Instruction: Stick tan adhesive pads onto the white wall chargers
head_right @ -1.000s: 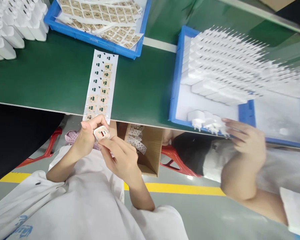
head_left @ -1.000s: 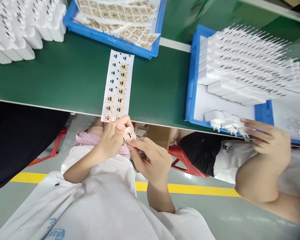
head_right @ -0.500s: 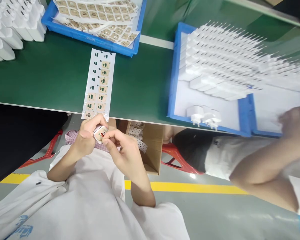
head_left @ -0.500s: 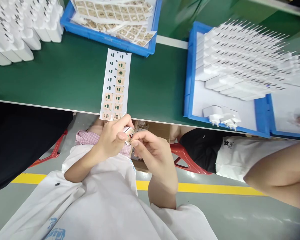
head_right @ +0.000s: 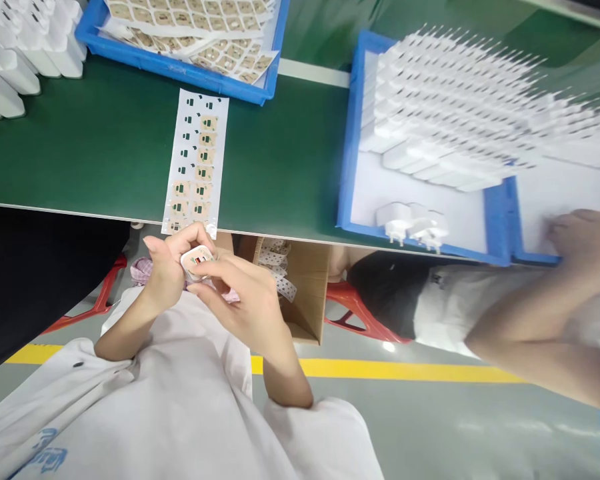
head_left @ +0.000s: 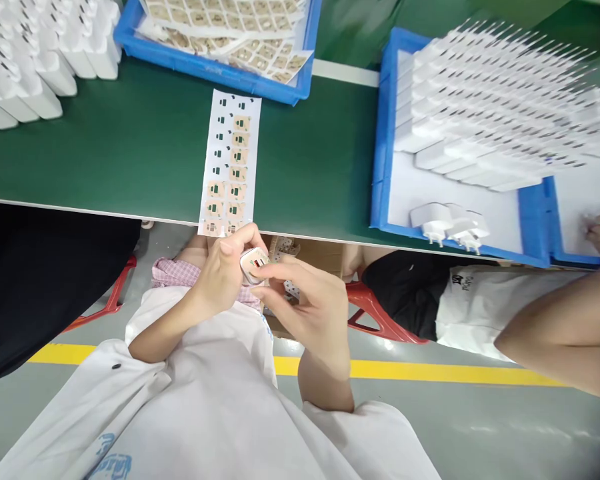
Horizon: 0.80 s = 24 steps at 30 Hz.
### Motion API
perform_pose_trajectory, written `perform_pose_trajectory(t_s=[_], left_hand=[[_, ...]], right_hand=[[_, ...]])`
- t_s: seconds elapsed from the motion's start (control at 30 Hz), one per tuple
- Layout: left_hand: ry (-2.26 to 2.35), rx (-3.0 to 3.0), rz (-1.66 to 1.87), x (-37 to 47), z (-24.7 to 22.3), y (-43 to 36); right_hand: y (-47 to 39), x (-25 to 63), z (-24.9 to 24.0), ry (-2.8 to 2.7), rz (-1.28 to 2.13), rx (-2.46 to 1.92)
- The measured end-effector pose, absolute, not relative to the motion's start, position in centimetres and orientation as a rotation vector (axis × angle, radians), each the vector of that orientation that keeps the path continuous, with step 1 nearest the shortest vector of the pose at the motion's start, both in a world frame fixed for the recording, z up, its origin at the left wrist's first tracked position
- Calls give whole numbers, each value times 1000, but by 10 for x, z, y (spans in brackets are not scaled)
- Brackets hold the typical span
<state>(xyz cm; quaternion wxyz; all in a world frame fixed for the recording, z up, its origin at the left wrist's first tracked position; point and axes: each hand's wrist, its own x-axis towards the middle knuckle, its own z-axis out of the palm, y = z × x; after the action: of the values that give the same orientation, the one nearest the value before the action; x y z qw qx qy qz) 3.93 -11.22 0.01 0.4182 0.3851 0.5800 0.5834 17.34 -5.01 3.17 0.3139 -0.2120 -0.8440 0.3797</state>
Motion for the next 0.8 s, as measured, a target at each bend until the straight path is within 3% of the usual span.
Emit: perform_pose_trajectory(t_s=[0.1,0.2,0.57,0.8], left_hand=[[1416,897,1434,42,4,-112],[1390,853,1394,44,8,-113],[1114,960,1356,25,25,-128],[1345,1232,1546,33,13,-129]], right_hand=[[-56,172,25,-2223,729,-413],[-63,171,20,-2174,698,-374],[-56,166,14,-1790,900,-390],[-66,175,33,-1903,1365,-688]])
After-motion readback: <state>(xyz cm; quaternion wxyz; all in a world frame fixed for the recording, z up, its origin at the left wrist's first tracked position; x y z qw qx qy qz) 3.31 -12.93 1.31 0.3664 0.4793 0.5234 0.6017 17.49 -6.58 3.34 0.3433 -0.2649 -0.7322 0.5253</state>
